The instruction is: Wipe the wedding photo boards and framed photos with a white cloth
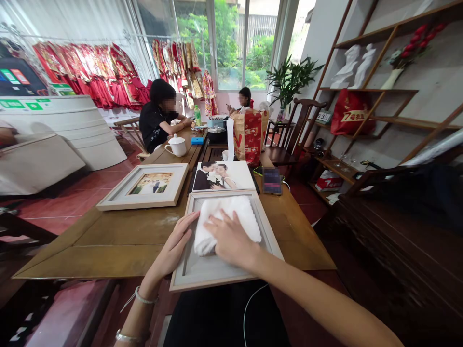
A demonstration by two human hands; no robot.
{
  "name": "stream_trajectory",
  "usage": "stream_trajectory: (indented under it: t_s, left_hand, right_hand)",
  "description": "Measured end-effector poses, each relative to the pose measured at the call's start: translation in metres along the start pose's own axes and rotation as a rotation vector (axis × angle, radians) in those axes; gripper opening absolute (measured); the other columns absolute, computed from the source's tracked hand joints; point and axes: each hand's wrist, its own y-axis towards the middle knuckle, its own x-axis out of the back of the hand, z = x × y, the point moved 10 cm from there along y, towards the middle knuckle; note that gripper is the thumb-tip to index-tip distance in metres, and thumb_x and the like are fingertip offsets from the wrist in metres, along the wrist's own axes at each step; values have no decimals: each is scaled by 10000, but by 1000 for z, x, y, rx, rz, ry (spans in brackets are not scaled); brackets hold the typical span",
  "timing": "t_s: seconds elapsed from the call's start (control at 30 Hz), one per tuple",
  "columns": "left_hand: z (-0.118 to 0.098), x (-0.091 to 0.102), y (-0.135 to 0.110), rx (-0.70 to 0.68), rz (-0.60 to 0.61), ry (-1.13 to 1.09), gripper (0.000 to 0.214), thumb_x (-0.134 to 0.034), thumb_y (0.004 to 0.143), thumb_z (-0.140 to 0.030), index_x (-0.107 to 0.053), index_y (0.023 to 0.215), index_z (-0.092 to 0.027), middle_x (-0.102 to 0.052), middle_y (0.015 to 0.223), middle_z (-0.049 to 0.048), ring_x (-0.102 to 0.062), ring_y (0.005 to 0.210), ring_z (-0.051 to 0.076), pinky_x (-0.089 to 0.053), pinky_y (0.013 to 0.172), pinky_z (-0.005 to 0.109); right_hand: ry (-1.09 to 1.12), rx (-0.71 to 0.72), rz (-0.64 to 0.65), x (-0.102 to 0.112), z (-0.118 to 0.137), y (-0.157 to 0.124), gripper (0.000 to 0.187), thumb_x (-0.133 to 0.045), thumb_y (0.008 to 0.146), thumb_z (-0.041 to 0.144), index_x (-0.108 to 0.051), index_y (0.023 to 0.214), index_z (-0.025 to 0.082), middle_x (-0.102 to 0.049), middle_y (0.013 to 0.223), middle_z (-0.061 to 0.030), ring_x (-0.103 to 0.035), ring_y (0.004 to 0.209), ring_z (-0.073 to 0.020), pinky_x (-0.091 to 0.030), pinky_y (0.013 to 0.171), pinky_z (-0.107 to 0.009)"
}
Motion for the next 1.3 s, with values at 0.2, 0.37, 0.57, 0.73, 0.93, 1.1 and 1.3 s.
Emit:
stream_trajectory:
  t_s: [0.2,0.37,0.57,0.73,0.93,1.1,1.3]
  left_hand:
    - [1,1,0,5,-18,2,391,-362,957,-267,-485,1328,-266,-449,1404,64,-338,1338,221,-233,1143,451]
    - [-4,-2,1,-29,25,46,444,-477,903,-208,-469,1342,-273,-460,1403,59,-322,1349,231,-223,1143,458]
    - [-12,-5,3,-52,72,41,463,-434,868,-104,-531,1291,-267,-489,1389,55,-368,1328,239,-245,1130,471]
    - [-11,-3,2,-43,61,27,485,-413,853,-73,-540,1278,-268,-514,1358,55,-422,1286,229,-289,1108,448]
    - [-13,-3,2,-47,74,31,450,-411,869,-93,-553,1263,-257,-543,1317,62,-437,1260,231,-299,1096,442]
    - [-12,-2,3,-48,52,17,440,-416,864,-93,-557,1249,-253,-560,1280,65,-455,1233,226,-309,1086,436]
    - [-11,-2,2,-45,48,6,474,-404,845,-66,-540,1258,-252,-548,1290,59,-443,1240,216,-289,1095,428]
  right_hand:
    - [150,372,165,-8,77,-69,782,-448,596,23,-426,1362,179,-428,1442,-94,-213,1397,-268,-118,1133,-543]
    - [155,292,255,7,46,-112,830,-391,550,-38,-507,1313,268,-463,1422,3,-294,1372,-183,-158,1160,-434]
    - [-2,-89,-19,43,-76,-107,805,-375,557,-29,-568,1273,284,-522,1365,27,-441,1287,-209,-308,1111,-423]
    - [-40,-136,-257,56,-129,-51,725,-432,645,9,-503,1341,194,-507,1381,-50,-426,1297,-220,-310,1106,-393]
    - [-142,-49,-190,23,-86,-10,819,-489,615,0,-444,1375,301,-408,1456,-46,-253,1383,-300,-191,1098,-575]
    - [-7,216,26,-5,-11,-42,794,-504,628,38,-440,1371,308,-400,1460,-9,-238,1393,-252,-139,1120,-560]
    - [120,280,126,-1,10,-106,731,-506,722,20,-398,1404,262,-422,1444,-17,-354,1344,-198,-225,1143,-420]
